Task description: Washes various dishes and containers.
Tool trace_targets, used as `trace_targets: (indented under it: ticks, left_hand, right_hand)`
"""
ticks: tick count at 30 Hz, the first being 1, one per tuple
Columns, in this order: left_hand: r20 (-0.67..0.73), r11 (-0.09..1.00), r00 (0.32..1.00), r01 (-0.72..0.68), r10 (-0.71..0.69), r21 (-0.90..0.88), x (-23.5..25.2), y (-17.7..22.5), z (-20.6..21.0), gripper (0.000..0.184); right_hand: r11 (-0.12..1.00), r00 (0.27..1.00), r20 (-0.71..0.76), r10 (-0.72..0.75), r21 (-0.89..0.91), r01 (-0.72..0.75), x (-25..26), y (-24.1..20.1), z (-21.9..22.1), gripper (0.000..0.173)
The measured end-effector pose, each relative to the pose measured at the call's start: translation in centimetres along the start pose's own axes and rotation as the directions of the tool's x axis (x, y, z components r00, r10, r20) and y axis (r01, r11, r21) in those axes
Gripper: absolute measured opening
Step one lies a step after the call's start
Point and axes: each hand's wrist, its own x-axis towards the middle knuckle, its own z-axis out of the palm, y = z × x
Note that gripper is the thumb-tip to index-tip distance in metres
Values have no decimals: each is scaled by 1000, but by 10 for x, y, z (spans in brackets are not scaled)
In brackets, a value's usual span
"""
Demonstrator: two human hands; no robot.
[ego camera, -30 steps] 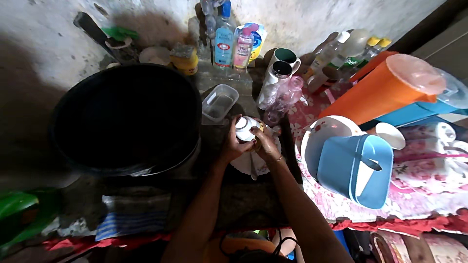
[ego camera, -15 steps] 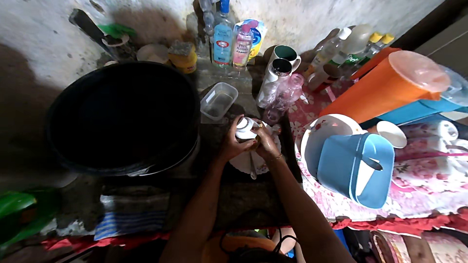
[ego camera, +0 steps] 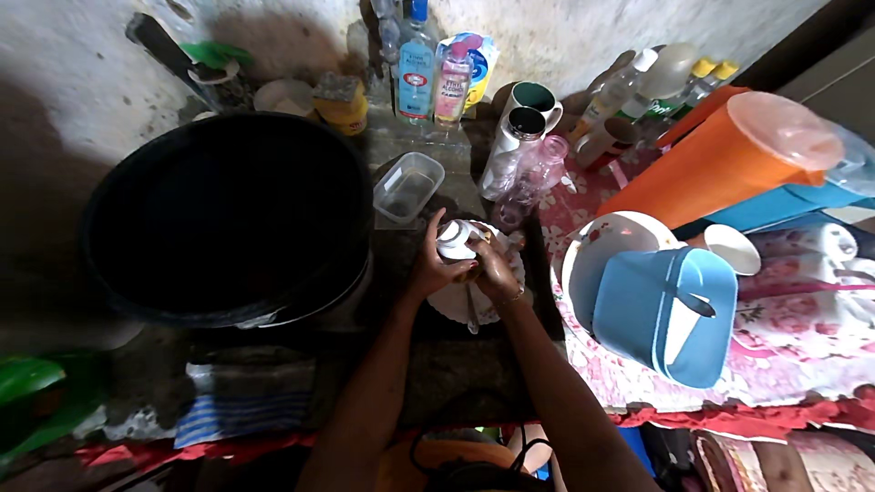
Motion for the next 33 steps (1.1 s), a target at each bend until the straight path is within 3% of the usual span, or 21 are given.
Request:
trace_targets:
  ticks: [9,20,28,33]
  left_hand:
    - [29,999,999,19,-18,-49,1,-6,0,107]
    - [-6,995,997,71,-71,-67,0,-4,2,108]
    - [12,997,998,62,-62,-37,0,-7,4,107]
    - [12,998,998,54,-54,-43,1,-7,4,110]
  right_hand:
    - [998,999,-28,-34,57,36,0,4,2,45]
    - [975,997,32,66,212,-71,-1,8,-6,53]
    - [978,999,-34,-33,205,39,5,15,-2,44]
    - [983,997,-72,-25,177,37,5,15,0,44]
